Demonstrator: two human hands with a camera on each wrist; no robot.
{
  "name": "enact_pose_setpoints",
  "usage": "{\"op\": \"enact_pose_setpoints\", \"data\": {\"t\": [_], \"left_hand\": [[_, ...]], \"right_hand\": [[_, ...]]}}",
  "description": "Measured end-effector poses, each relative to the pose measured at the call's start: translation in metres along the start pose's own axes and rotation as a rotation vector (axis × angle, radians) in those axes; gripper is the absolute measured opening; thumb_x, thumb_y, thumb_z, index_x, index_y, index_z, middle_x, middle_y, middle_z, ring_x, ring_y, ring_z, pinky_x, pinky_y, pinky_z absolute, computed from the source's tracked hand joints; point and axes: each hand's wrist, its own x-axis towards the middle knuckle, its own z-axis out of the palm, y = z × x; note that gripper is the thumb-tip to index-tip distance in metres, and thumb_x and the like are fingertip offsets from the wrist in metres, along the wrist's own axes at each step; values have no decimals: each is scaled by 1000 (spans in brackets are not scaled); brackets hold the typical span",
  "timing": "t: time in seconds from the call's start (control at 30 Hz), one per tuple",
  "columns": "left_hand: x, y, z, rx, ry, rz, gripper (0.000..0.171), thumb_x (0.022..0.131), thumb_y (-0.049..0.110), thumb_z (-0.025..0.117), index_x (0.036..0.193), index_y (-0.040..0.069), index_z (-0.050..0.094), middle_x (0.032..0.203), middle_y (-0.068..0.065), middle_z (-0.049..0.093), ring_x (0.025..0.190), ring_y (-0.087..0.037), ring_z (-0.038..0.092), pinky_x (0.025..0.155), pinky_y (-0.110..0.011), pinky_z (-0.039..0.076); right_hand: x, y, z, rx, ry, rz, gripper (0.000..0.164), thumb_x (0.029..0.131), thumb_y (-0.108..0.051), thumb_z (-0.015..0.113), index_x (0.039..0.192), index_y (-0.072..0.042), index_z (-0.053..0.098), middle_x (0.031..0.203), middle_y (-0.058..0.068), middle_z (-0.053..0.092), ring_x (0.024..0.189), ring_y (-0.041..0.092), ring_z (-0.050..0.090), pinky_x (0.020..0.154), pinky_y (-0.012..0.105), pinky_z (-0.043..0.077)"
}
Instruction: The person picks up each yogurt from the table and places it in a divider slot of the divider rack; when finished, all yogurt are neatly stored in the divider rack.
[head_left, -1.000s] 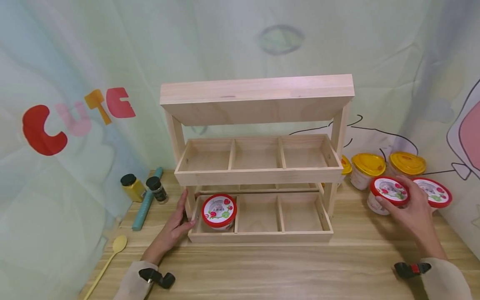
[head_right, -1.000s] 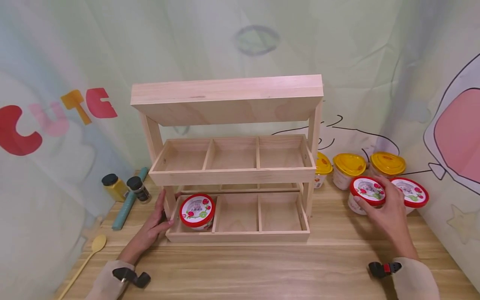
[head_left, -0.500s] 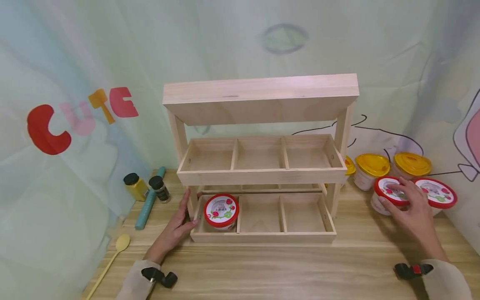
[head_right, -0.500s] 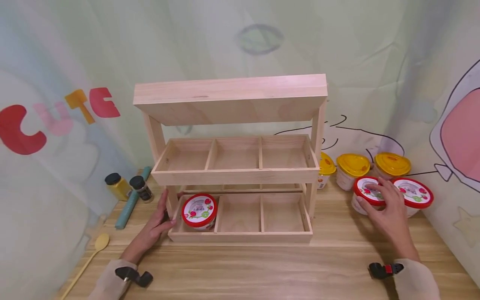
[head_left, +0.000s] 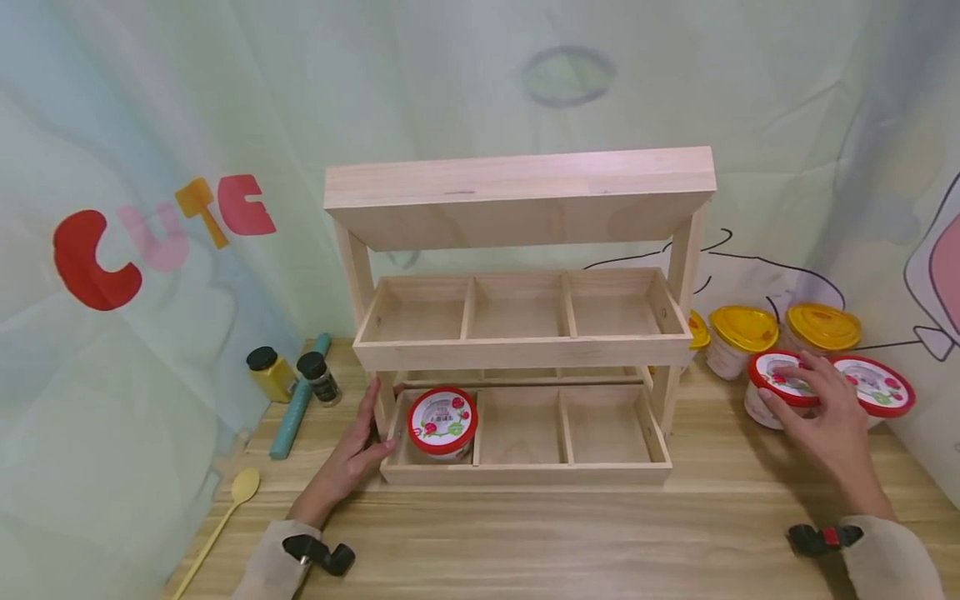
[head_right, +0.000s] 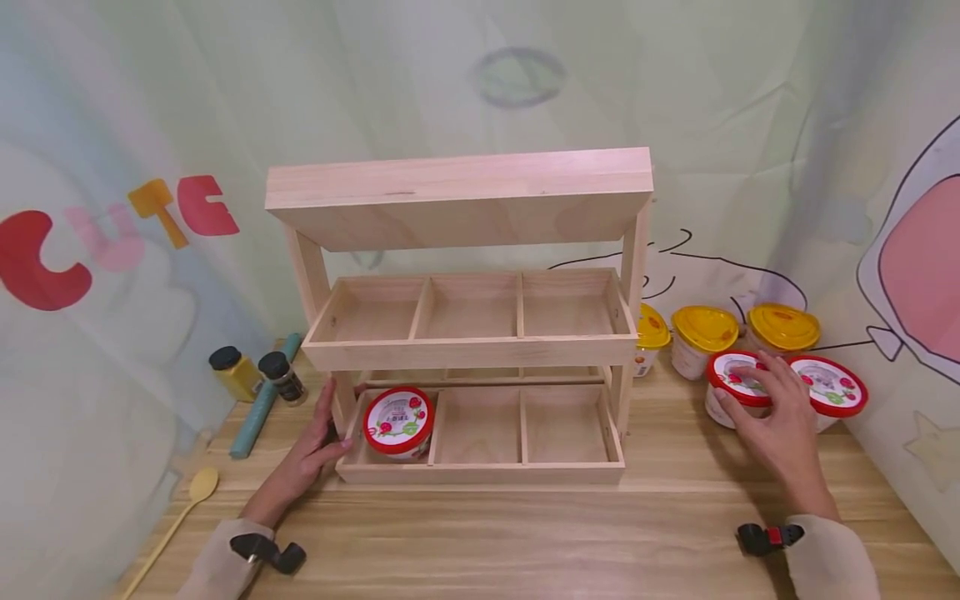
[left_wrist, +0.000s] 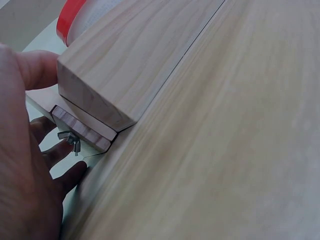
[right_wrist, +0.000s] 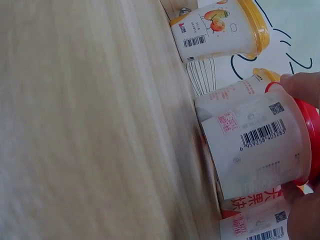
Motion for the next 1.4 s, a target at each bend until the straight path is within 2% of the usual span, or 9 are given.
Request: {"op": "enact_pose_setpoints", "data": {"t": [0.47,0.63,0.7,0.77,0.83,0.9,1.0,1.1,1.4], "left_hand": [[6,3,1,6,-17,-9,96,101,-2,58,173,13,-3,171,-37,28,160,10,18,123,-7,12],[3,0,1,2,-9,-5,97,99,-5,58,173,11,-3,170,-40,28,160,12,18,123,-5,12],[1,0,1,4,-7,-12,97,99,-5,58,173,12,-3,169,-41,27,160,13,17,123,-5,12],[-1,-1,1,6,-6,-17,97,99,-4,58,173,12,-3,170,-40,27,159,13,17,123,-5,12],[-1,-1,1,8,-5,-23,97,99,-4,58,173,13,-3,170,-40,27,159,14,17,122,-5,12],[-1,0,0,5,-5,-25,98,99,-4,58,173,13,-3,170,-39,27,159,14,18,122,-5,12],[-1,0,-1,2,-6,-28,98,99,-4,58,173,14,-3,171,-38,27,159,14,18,122,-5,12],[0,1,-2,5,-6,-24,97,99,-4,58,173,13,-3,170,-38,28,158,13,19,122,-6,13],[1,2,-1,6,5,17,98,97,-7,58,173,10,-2,167,-41,30,160,10,21,124,-6,14]], "right_hand": [[3,-16,-17,-90,-11,39,47,99,-29,75,139,-4,69,171,21,42,152,54,37,122,58,40],[-4,-22,-23,-73,3,31,46,99,-29,77,137,-4,70,168,23,45,150,54,39,110,8,22],[-7,-26,-25,-63,6,50,47,99,-29,76,138,-4,69,168,24,44,152,54,36,119,11,25],[-9,-30,-26,-62,9,65,48,100,-29,75,140,-3,68,169,24,43,155,53,34,132,42,30],[-12,-35,-29,-53,-1,81,50,101,-29,74,143,-3,66,171,24,41,159,52,29,126,73,29],[-15,-39,-31,-47,-1,69,50,101,-28,74,143,-2,66,171,24,41,159,52,29,122,79,27],[-20,-44,-32,-43,-3,70,50,101,-30,75,145,-6,66,173,17,41,160,48,31,131,35,33],[-26,-50,-31,-9,-27,113,53,101,-34,75,149,-14,65,176,5,37,162,42,31,107,-1,23],[-32,-69,-31,-17,-129,61,50,97,-34,80,143,-16,70,171,12,45,152,48,38,82,-4,26]]}}
